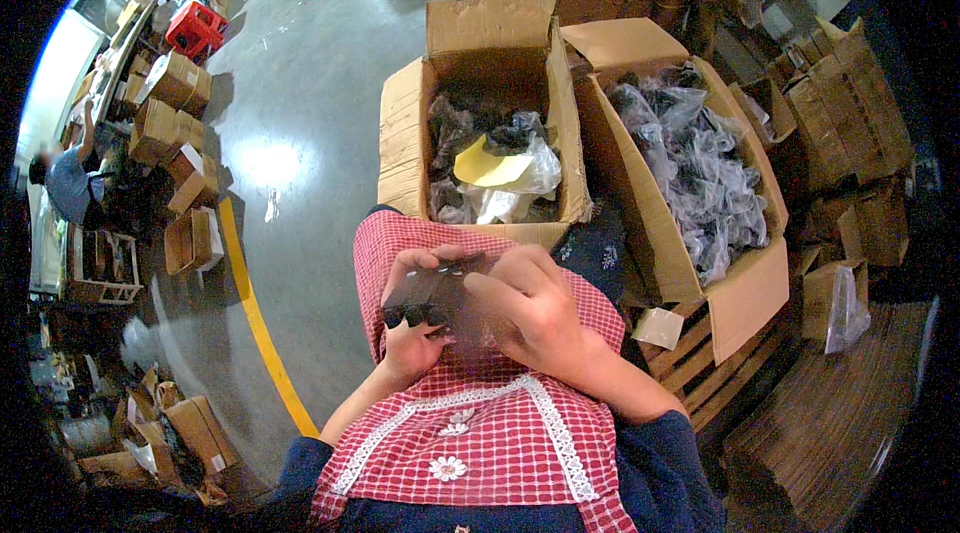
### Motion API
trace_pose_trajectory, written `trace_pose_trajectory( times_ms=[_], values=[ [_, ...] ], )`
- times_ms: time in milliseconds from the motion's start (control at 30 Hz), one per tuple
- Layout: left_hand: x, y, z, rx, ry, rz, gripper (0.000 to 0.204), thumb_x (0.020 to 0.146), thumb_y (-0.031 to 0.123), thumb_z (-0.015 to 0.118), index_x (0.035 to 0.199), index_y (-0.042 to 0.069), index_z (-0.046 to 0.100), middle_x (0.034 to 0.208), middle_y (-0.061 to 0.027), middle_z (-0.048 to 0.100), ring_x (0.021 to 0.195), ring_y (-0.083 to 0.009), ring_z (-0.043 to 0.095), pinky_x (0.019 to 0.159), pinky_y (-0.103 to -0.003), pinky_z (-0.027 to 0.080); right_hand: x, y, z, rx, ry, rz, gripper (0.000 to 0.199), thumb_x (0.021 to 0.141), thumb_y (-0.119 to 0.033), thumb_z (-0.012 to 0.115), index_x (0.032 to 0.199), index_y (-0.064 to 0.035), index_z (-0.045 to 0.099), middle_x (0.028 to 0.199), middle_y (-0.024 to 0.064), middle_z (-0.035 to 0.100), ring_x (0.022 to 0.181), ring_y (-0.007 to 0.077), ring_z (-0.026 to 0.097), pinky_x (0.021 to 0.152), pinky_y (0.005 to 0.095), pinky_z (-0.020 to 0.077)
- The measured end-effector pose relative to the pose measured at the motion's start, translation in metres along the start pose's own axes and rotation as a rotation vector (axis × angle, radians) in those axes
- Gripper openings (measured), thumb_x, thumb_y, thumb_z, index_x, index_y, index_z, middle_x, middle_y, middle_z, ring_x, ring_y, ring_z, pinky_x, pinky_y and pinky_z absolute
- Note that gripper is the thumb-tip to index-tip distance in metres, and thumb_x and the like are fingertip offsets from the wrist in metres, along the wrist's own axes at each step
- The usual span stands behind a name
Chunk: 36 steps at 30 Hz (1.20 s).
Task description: The person removes black plastic parts from bags, applies small adhesive pads from a sheet onto the parts, and places the completed items into bags and cardboard boxes.
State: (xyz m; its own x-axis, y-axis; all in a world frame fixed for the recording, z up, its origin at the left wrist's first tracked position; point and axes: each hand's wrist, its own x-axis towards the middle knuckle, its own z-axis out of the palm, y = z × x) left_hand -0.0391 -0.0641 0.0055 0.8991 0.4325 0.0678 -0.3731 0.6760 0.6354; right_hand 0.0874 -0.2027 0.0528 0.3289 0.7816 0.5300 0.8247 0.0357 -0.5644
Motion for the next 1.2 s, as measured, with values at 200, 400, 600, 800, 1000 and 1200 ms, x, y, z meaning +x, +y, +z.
trace_pose_trajectory(
  times_ms=[200, 400, 600, 800, 1000, 1200],
  values=[
    [0.001, -0.004, -0.005, -0.003, 0.046, -0.031, 0.054, 0.079, 0.003, 0.078, 0.123, 0.005, 0.048, 0.138, -0.0192, 0.054, 0.128, -0.0292, 0.055, 0.105, -0.038, 0.05, 0.002, -0.002, -0.003, -0.005, -0.059, 0.04, 0.047, 0.059, 0.0, 0.078, 0.105, -0.0014, 0.067, 0.086, 0.0096, 0.057, 0.084, 0.0305, 0.057, 0.075, 0.0383, 0.0479],
    [0.001, -0.002, -0.002, 0.116, 0.084, -0.2, 0.047, 0.084, 0.002, 0.073, 0.126, 0.004, 0.05, 0.129, -0.0145, 0.059, 0.117, -0.0221, 0.059, 0.099, -0.036, 0.052, 0.0, 0.007, -0.003, -0.025, -0.088, 0.006, 0.038, 0.058, 0.0, 0.077, 0.093, 0.0007, 0.063, 0.084, 0.0133, 0.058, 0.08, 0.0327, 0.058, 0.069, 0.0402, 0.048],
    [0.008, 0.001, 0.011, 0.122, 0.195, -0.42, 0.043, 0.099, 0.022, 0.061, 0.136, 0.004, 0.048, 0.12, -0.0089, 0.06, 0.103, -0.0155, 0.063, 0.079, -0.032, 0.058, 0.0, 0.022, 0.004, 0.091, 0.029, 0.258, 0.033, 0.062, 0.0, 0.077, 0.094, 0.001, 0.066, 0.076, 0.0129, 0.059, 0.072, 0.0321, 0.058, 0.061, 0.0383, 0.048],
    [0.01, 0.002, 0.007, 0.171, 0.154, -0.515, 0.045, 0.103, 0.029, 0.054, 0.138, 0.002, 0.047, 0.11, -0.0093, 0.065, 0.091, -0.015, 0.069, 0.072, -0.03, 0.061, 0.007, 0.028, -0.011, -0.095, -0.139, 0.364, 0.064, 0.068, -0.005, 0.074, 0.13, -0.0048, 0.058, 0.111, 0.017, 0.065, 0.103, 0.0362, 0.064, 0.083, 0.0395, 0.0545],
    [0.011, 0.001, 0.004, 0.375, 0.039, -0.527, 0.045, 0.105, 0.035, 0.049, 0.13, -0.003, 0.054, 0.103, -0.0094, 0.069, 0.084, -0.0129, 0.069, 0.068, -0.025, 0.059, 0.03, 0.035, -0.032, 0.286, -0.326, 0.288, 0.066, 0.068, 0.002, 0.075, 0.132, -0.005, 0.059, 0.116, 0.0175, 0.068, 0.113, 0.0314, 0.065, 0.097, 0.0396, 0.0516],
    [0.006, -0.012, -0.012, 0.384, 0.085, -0.429, 0.042, 0.105, 0.037, 0.049, 0.118, -0.001, 0.063, 0.098, -0.0058, 0.068, 0.079, -0.0093, 0.065, 0.066, -0.021, 0.052, 0.028, 0.045, -0.033, 0.258, -0.307, 0.327, 0.043, 0.071, 0.003, 0.075, 0.113, -0.0006, 0.07, 0.102, 0.0126, 0.073, 0.094, 0.0211, 0.072, 0.08, 0.0311, 0.057]
  ],
)
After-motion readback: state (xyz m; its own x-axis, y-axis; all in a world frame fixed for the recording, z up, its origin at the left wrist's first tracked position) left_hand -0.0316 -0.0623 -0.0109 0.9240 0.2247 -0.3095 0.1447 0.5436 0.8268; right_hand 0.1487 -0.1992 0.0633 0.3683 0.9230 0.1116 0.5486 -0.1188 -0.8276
